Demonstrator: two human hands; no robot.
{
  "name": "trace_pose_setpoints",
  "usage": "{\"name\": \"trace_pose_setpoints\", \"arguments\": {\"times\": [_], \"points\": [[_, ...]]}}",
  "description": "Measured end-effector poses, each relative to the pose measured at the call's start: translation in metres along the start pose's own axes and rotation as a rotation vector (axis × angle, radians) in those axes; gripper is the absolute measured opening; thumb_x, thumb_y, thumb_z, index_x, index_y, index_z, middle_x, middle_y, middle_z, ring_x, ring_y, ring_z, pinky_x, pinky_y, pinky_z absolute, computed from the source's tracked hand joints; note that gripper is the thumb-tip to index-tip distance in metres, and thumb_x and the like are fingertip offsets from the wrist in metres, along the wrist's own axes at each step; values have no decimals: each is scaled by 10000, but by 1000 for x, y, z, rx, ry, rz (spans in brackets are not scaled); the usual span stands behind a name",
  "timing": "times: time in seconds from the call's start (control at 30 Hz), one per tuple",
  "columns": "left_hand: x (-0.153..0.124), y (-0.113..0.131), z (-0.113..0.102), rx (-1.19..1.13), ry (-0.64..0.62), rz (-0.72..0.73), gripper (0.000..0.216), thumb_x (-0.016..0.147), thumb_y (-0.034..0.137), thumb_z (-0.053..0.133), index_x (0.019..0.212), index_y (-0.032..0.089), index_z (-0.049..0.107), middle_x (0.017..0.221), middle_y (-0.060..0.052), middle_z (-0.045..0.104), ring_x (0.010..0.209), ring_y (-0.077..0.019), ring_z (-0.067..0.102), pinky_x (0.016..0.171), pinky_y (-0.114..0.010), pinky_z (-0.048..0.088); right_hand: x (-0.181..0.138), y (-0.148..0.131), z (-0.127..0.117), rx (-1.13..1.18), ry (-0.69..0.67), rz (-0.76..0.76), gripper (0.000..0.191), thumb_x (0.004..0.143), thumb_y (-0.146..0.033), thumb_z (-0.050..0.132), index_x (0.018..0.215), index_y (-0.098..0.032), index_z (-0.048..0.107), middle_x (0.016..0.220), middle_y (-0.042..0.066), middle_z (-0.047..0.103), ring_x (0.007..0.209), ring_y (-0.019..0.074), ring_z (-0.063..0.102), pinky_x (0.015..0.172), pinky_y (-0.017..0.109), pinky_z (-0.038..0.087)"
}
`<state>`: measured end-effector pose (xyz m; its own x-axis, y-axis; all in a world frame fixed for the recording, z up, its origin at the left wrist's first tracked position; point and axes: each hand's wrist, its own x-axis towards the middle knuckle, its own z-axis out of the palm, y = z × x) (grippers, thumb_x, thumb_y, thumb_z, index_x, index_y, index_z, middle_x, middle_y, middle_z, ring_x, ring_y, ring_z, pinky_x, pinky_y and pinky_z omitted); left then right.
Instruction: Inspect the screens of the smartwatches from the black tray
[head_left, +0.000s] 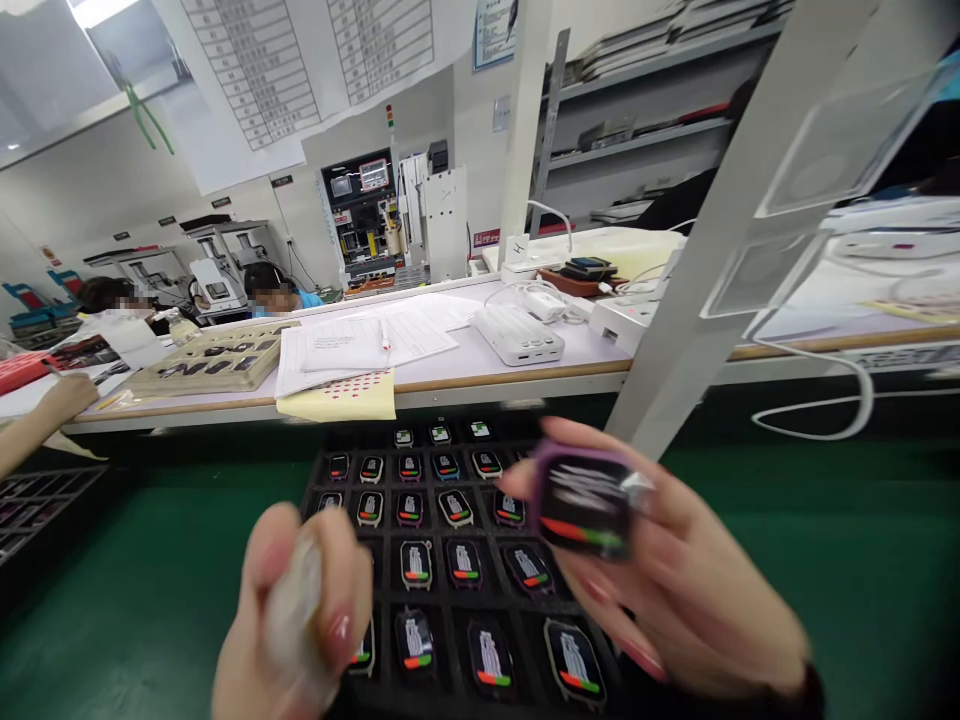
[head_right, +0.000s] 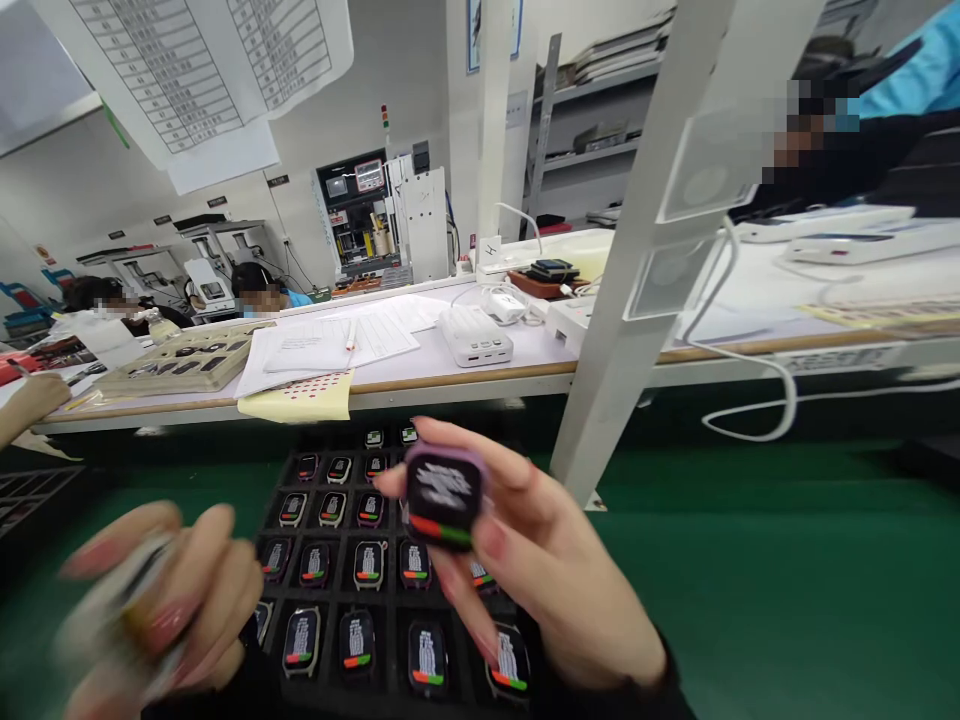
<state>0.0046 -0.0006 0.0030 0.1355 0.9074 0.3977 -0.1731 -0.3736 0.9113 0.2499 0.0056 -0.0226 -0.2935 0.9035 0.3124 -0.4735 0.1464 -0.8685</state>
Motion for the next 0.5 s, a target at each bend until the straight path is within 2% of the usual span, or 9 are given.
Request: {"name": "trace_pose_setpoints", "arguments": {"times": [0.03, 0.07, 0.13, 0.2, 0.3, 0.5], "points": [[1, 1, 5, -11, 11, 3, 463, 675, 638, 860, 1043, 400, 708, 760, 18, 660, 586, -104, 598, 463, -199, 446, 10, 0, 0, 18, -12, 1, 486, 959, -507, 768, 1410, -411, 615, 1302, 96, 685, 450, 77, 528, 389, 212, 475], [3, 0, 9, -18, 30, 1, 404, 771, 440, 867, 1132, 407, 690, 833, 20, 684, 671, -97, 634, 557, -182, 506, 20, 1, 1, 5, -22, 10, 486, 961, -443, 789, 1411, -386, 616, 1313, 97, 679, 509, 79, 545, 457, 207, 513], [9, -5, 17, -29, 102, -49, 430, 837, 280, 834, 1223, 371, 669, 1014, 2, 713, 872, -112, 682, 755, -197, 570, 34, 4, 1, -30, -24, 14, 498, 956, -372, 809, 1408, -321, 607, 1291, 105, 685, 618, 99, 571, 518, 185, 523], [16, -13, 23, -25, 137, -84, 417, 864, 296, 808, 1256, 321, 667, 1142, -28, 708, 996, -146, 688, 849, -228, 579, 43, 9, 0, -60, -11, 17, 481, 952, -366, 806, 1375, -264, 600, 1221, 104, 701, 698, 123, 590, 519, 170, 505], [23, -23, 28, 15, 111, -92, 387, 896, 320, 771, 1269, 306, 670, 1233, -38, 697, 1056, -158, 683, 886, -231, 570, 46, 14, -1, -109, 13, 43, 474, 928, -346, 811, 1332, -225, 594, 1052, 68, 712, 743, 137, 601, 554, 169, 503], [22, -29, 33, 74, -24, -133, 412, 946, 276, 706, 1344, 337, 623, 1233, -15, 720, 1007, -135, 675, 903, -236, 553, 48, 17, -2, -150, 65, 19, 480, 890, -342, 815, 1301, -197, 613, 884, 24, 676, 669, 124, 552, 534, 173, 467]]}}
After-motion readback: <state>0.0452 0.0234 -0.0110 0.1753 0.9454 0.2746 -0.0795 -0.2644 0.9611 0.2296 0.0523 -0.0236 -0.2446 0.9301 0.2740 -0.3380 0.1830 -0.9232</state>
